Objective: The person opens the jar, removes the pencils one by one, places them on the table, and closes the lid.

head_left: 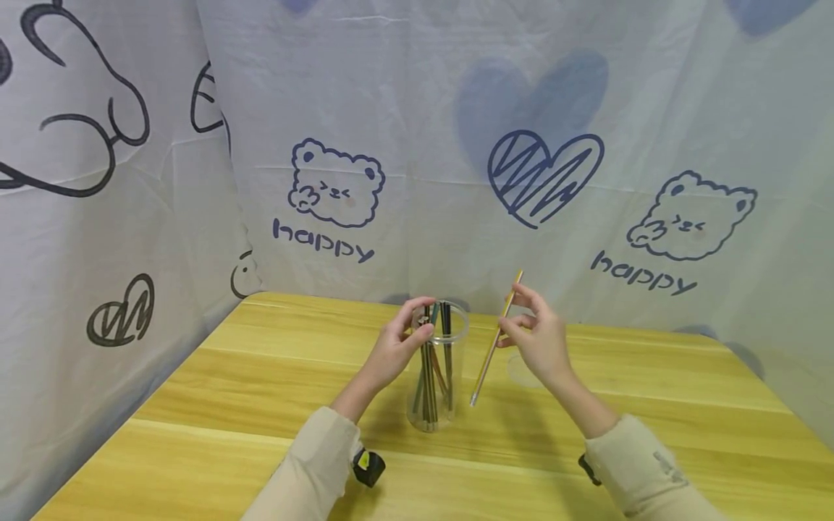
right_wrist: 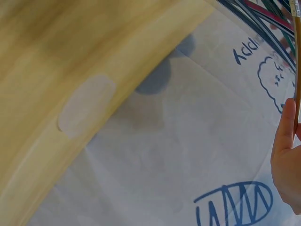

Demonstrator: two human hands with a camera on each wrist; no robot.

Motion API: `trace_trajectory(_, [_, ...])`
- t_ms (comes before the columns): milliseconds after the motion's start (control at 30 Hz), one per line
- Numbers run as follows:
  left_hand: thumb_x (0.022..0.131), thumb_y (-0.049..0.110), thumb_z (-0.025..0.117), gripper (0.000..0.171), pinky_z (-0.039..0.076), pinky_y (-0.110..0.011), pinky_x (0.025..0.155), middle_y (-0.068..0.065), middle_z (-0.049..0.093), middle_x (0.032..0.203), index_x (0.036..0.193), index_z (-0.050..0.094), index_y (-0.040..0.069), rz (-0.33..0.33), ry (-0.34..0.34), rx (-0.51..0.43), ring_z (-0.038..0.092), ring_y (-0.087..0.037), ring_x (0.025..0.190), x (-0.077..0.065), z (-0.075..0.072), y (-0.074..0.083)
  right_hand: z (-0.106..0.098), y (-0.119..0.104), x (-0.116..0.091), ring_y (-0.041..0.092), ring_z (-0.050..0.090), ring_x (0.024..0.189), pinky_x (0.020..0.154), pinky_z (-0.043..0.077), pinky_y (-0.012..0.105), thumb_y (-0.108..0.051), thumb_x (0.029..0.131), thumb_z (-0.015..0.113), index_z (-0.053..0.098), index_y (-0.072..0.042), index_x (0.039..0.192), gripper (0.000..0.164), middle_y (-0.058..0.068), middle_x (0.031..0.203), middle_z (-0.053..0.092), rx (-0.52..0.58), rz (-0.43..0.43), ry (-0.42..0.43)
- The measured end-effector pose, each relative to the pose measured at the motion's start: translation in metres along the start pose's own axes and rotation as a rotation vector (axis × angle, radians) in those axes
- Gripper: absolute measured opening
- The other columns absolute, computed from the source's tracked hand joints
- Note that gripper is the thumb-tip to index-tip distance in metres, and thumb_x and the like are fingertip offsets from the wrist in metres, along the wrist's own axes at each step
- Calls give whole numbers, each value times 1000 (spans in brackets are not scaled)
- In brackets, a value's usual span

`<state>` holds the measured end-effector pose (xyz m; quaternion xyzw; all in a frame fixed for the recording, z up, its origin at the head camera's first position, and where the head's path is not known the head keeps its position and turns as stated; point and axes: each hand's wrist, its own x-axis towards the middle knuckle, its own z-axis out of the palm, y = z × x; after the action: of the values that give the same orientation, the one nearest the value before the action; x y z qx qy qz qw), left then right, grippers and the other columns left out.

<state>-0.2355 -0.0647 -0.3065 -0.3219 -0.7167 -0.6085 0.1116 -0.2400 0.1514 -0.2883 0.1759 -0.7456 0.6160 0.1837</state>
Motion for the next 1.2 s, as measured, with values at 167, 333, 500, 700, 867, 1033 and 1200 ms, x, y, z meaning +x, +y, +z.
trace_trajectory(167, [88,10,43,41,44,-34,67,-20,52,97,126,41,-3,-2,6,3,47,-17,82,0,0,1,1,9,-4,5,58,62,54,51,29,17,78,54,36,8,129,55,23,113,47,1,62,-18])
trace_trajectory(333, [88,10,43,41,43,-30,67,-20,52,98,126,41,-2,-4,10,8,47,-17,83,0,0,1,4,16,-8,8,59,63,55,51,30,16,79,55,36,7,129,54,26,116,46,6,135,-50])
trace_trajectory(500, [87,10,43,41,44,-31,69,-21,52,101,127,41,-2,-7,7,8,48,-17,85,0,0,1,7,26,-13,16,61,67,54,51,31,16,79,55,36,7,129,55,27,116,46,4,196,-80])
trace_trajectory(700, [87,10,43,41,44,-32,69,-23,52,100,127,40,-2,-6,4,2,47,-18,84,0,0,0,12,37,-17,21,61,68,53,52,33,18,76,56,33,7,130,60,31,116,46,0,263,-90])
trace_trajectory(867, [88,11,44,41,44,-32,70,-21,52,100,127,41,-2,-5,7,-4,48,-17,85,0,0,-1,17,44,-21,28,61,70,52,51,33,19,74,57,35,8,129,60,30,112,48,-19,323,-96])
trace_trajectory(1033, [88,11,44,40,43,-29,66,-19,53,96,127,41,-2,0,10,-4,47,-17,81,0,-1,-1,22,51,-26,20,58,59,51,51,34,19,73,56,38,10,126,56,26,103,48,-16,357,-113])
trace_trajectory(1200, [88,10,44,40,42,-28,65,-16,52,93,127,40,-2,-1,8,-7,46,-16,79,0,0,-1,26,57,-32,15,54,57,51,51,35,18,74,57,39,10,125,55,26,101,46,-37,394,-149])
